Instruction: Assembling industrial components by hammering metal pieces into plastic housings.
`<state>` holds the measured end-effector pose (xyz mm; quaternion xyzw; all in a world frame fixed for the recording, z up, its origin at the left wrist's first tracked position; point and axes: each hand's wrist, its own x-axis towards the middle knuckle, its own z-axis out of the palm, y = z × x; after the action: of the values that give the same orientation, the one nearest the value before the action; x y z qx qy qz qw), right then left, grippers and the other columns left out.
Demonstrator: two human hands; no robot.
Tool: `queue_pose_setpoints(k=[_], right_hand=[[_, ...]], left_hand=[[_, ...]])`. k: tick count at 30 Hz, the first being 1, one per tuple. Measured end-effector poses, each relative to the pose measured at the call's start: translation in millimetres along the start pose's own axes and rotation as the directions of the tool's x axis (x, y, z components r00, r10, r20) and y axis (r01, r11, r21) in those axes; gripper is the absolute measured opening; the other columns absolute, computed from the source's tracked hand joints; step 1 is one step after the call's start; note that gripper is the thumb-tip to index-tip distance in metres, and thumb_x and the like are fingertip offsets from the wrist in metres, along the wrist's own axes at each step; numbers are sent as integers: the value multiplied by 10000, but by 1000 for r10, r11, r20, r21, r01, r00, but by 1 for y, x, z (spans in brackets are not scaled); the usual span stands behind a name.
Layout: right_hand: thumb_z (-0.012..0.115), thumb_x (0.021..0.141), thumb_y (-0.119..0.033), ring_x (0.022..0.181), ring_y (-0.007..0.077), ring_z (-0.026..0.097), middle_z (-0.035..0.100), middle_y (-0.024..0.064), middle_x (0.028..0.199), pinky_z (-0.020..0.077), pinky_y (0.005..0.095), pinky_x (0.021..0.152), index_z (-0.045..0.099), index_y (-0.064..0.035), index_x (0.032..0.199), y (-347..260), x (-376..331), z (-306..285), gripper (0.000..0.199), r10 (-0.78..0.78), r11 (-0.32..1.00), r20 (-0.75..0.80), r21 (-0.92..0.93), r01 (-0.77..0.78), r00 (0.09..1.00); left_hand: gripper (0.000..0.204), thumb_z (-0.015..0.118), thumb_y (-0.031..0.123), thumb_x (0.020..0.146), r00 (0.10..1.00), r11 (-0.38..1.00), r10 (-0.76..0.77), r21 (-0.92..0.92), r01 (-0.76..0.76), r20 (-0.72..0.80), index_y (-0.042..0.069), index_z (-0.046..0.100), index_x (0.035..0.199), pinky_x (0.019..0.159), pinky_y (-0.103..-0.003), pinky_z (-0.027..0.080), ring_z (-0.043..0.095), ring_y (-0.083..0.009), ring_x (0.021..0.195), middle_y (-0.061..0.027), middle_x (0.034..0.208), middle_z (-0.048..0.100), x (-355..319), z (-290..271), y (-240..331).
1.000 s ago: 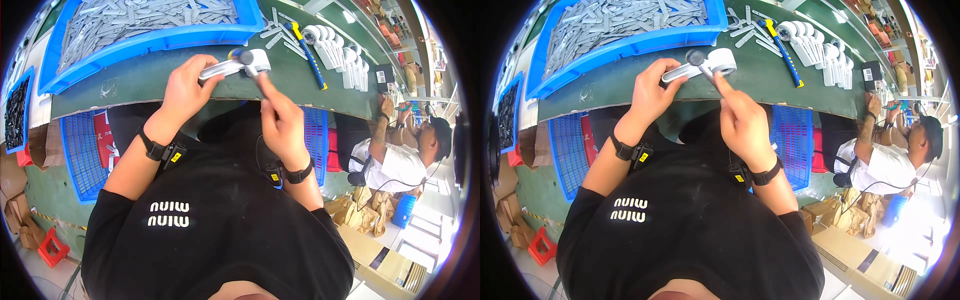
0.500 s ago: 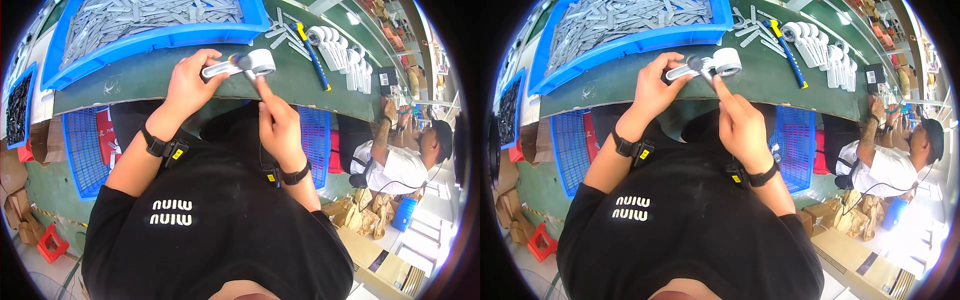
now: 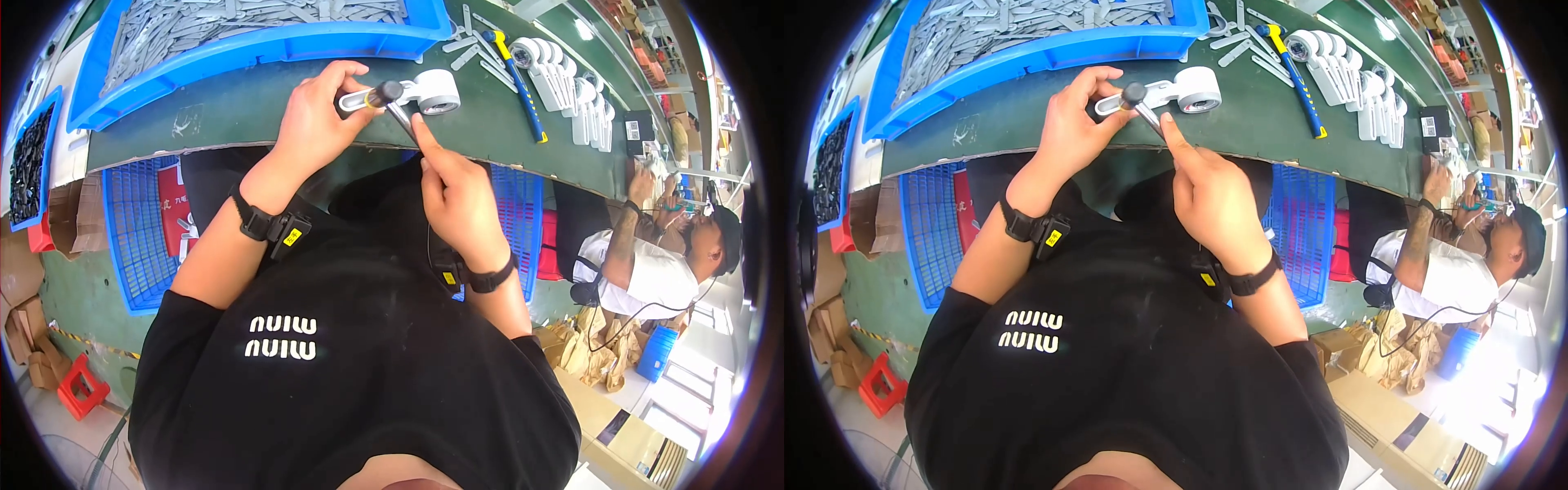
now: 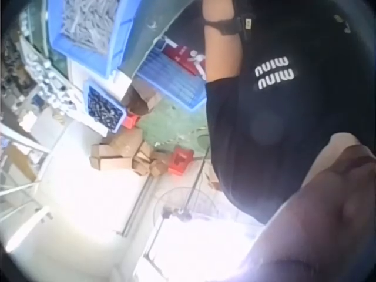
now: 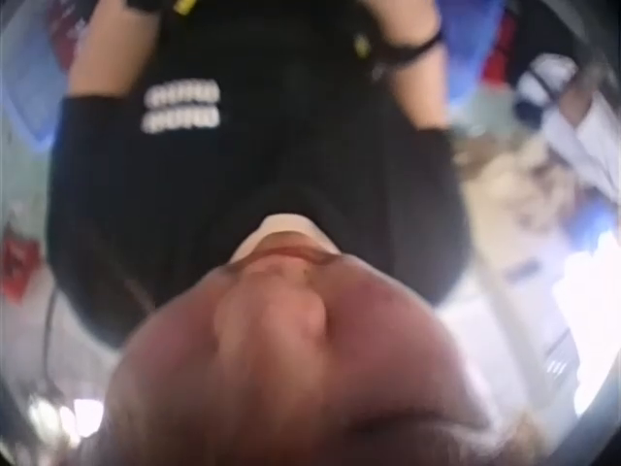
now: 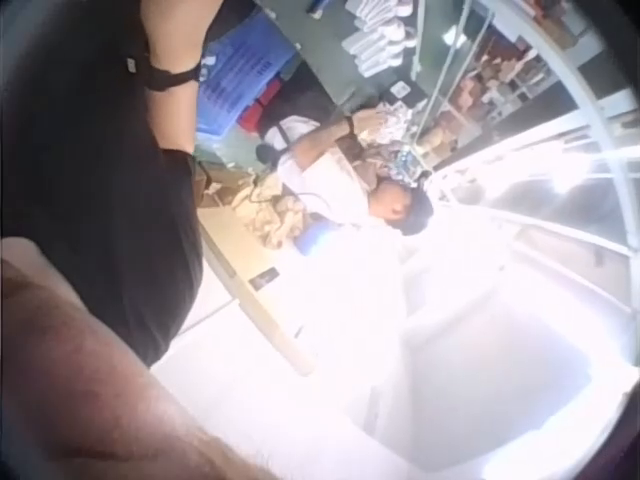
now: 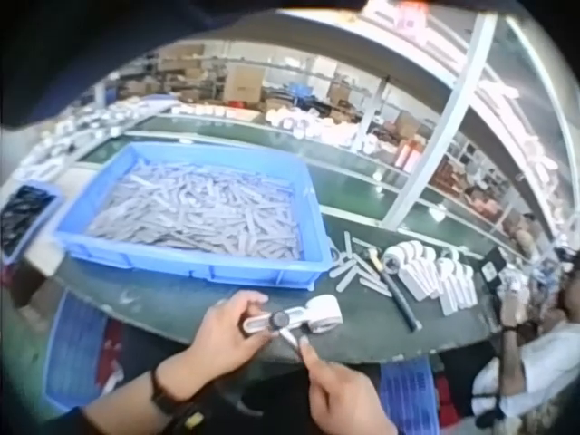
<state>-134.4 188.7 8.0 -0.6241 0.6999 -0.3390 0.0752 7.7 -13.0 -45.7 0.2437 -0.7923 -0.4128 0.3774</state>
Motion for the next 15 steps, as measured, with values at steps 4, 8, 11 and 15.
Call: queue_pose_setpoints(k=[4, 8, 11, 15], right_hand=[[634, 980, 73, 727, 360, 665, 638, 169, 832, 549, 451, 695, 615, -125, 1626, -12, -1, 7, 676, -52, 996, -123, 62, 60, 991], [632, 1027, 90, 786, 287, 697, 736, 202, 948, 555, 329, 790, 608, -30, 1608, -16, 5, 7, 593, 37, 999, 108, -10, -37, 993], [644, 955, 94, 767, 365, 685, 694, 164, 909, 559, 423, 716, 634, -83, 1601, -10, -2, 22, 670, -36, 987, -152, 147, 58, 988], [627, 1007, 84, 815, 351, 732, 731, 191, 953, 593, 392, 792, 623, -45, 1600, -10, 11, 6, 607, -7, 990, -92, 140, 20, 996]], left_hand=[[538, 955, 122, 833, 998, 998, 53, 23, -53, -21, 40, 677, 1286, 821, -425, 605, 786, -331, 900, -113, 980, 816, -2, 4, -3], [626, 959, 110, 827, 998, 998, 56, -31, -57, -14, 31, 631, 1354, 819, -418, 613, 791, -321, 879, -122, 980, 816, -3, 2, -13], [718, 960, 107, 828, 1000, 1000, -2, -13, 1, -16, 20, 568, 1422, 805, -412, 622, 796, -315, 862, -130, 984, 818, 0, 3, 2], [767, 965, 123, 837, 1000, 1000, 7, -16, -7, -25, 9, 521, 1452, 792, -406, 623, 798, -313, 863, -131, 968, 814, -3, 1, -2]])
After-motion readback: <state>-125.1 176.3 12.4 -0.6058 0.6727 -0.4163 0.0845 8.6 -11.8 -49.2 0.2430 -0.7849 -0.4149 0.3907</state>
